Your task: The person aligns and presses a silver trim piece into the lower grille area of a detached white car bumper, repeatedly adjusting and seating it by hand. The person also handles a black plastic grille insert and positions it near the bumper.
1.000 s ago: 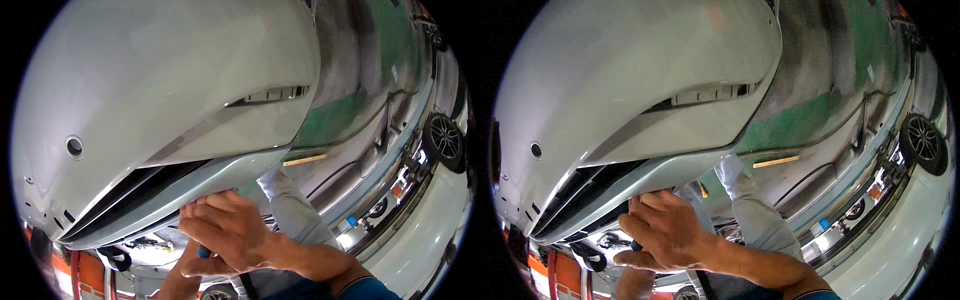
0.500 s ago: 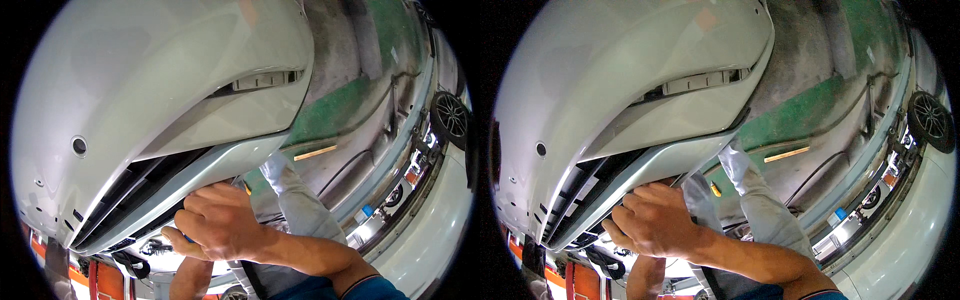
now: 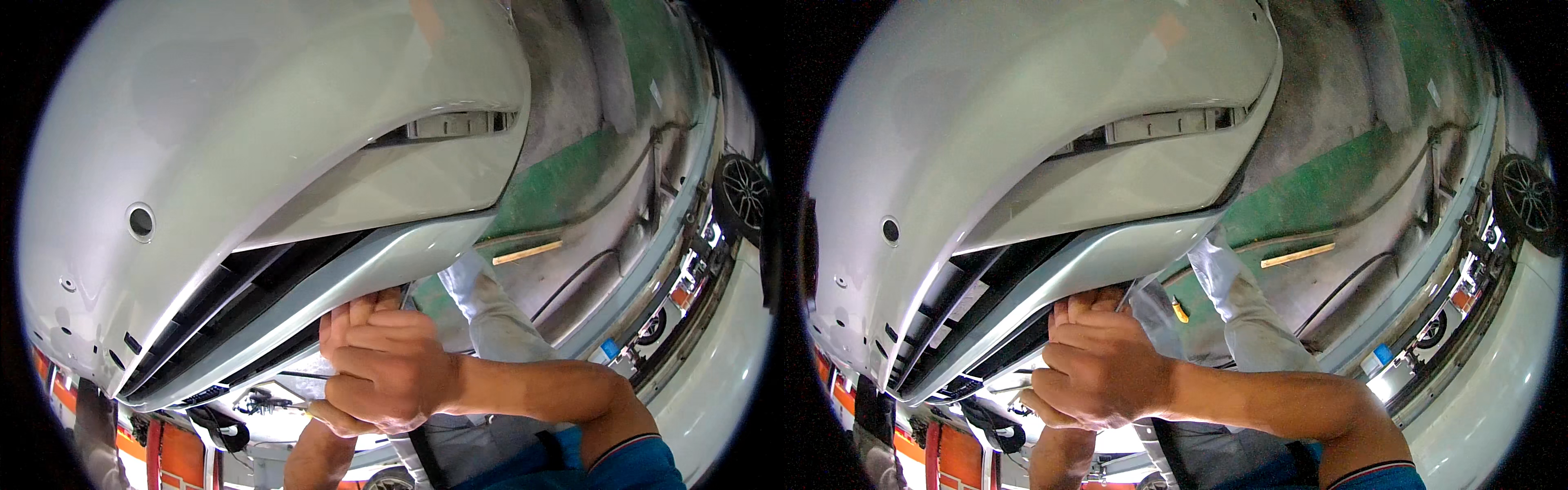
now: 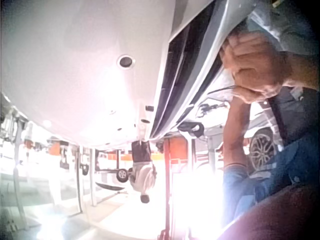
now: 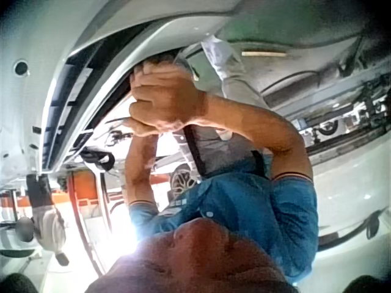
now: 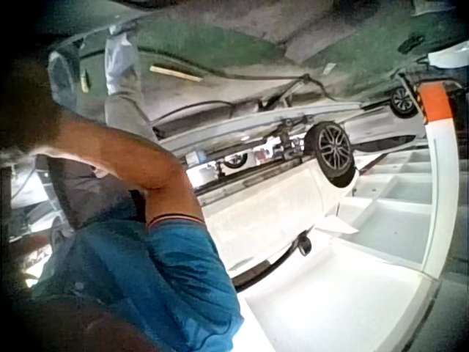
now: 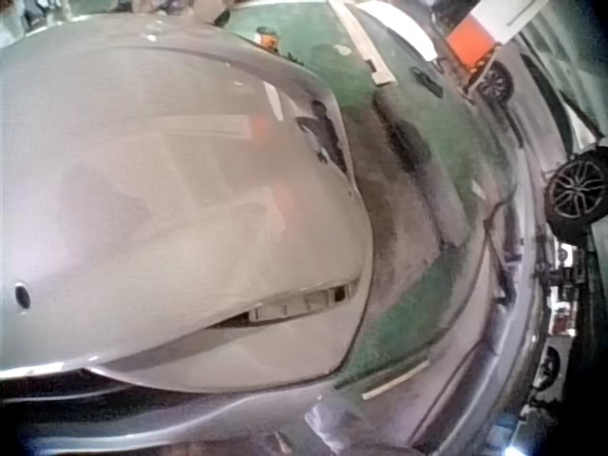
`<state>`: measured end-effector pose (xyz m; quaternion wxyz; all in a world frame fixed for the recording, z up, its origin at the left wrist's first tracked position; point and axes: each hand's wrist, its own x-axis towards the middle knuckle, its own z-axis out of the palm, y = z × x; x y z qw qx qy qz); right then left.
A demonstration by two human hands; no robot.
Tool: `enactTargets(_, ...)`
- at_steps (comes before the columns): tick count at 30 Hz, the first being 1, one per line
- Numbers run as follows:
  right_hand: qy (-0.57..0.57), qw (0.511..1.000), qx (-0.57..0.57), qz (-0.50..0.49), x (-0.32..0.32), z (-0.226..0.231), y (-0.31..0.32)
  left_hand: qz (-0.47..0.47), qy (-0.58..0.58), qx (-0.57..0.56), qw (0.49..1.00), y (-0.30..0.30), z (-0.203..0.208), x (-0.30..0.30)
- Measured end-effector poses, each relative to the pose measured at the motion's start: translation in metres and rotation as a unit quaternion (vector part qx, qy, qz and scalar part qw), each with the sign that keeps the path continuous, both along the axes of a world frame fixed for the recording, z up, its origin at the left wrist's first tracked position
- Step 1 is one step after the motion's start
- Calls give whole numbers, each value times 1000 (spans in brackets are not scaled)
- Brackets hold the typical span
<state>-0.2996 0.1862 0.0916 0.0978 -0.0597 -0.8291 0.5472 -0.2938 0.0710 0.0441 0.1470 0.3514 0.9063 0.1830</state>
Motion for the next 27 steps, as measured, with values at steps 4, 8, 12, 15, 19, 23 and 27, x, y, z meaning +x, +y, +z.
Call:
enactTargets(4,2,1000,-1,1,-1,2,4,0,1,1,1000,2,-2,1)
enactTargets(8,-22,999,6,-30,-8,4,-6,-2,7,-11,1000,-2,6,-4)
enactTargets(12,-59,996,67,-27,-17,3,-13,-14,3,-12,1000,-8,11,-6)
enactTargets(15,-90,991,103,2,-24,4,-11,-16,0,-9,1000,-10,9,-7)
enactTargets(19,-105,986,123,32,-29,2,-11,-19,-3,-5,1000,-13,14,-11)
enactTargets(23,-100,988,91,74,-27,0,-12,-17,-1,-13,1000,-22,19,-15)
enactTargets(27,-114,982,97,114,-21,-6,-15,-22,-8,-15,1000,-29,20,-17)
